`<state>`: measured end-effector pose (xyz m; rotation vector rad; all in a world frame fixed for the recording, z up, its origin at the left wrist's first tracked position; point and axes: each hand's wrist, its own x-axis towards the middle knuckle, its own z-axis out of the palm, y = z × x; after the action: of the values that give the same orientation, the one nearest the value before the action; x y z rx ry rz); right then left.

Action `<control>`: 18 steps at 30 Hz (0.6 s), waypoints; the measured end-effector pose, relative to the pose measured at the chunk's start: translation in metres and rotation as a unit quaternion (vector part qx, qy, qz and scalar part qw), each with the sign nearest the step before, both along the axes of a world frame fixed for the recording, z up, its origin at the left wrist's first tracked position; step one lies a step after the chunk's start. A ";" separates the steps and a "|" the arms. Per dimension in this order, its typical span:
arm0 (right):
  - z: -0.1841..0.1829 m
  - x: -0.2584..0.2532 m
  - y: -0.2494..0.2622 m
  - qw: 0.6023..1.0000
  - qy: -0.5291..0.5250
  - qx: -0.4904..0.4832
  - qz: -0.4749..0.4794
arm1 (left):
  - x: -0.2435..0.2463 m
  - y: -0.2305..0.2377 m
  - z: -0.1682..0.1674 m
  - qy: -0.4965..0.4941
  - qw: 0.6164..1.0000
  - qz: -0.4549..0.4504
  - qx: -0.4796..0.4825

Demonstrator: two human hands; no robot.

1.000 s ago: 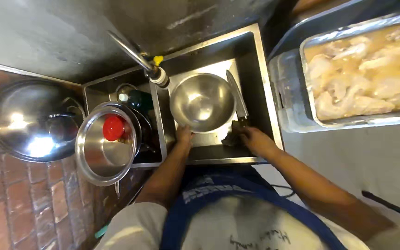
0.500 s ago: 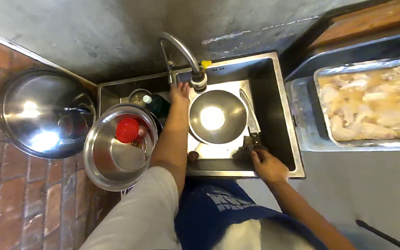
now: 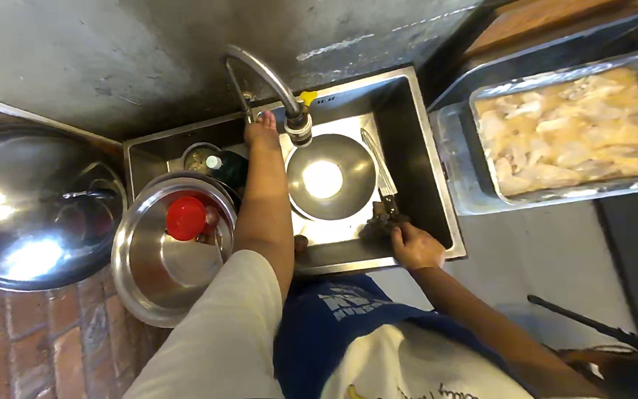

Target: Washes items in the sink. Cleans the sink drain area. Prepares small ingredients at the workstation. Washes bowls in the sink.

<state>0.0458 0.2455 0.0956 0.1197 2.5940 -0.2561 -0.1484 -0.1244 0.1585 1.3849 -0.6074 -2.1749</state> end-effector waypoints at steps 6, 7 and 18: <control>0.002 -0.002 0.000 1.000 -0.017 0.003 0.006 | 0.003 -0.025 0.002 0.088 0.984 0.086 0.128; 0.002 -0.002 0.000 1.000 -0.019 0.002 0.007 | 0.005 -0.031 -0.003 0.103 0.979 0.086 0.156; 0.001 -0.004 0.004 0.999 -0.028 -0.015 0.010 | 0.045 0.054 -0.068 -0.062 0.893 -0.441 0.066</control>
<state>0.0419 0.2494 0.0965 0.0890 2.5336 -0.2817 -0.1031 -0.0708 0.0905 1.4970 -1.3712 -2.8586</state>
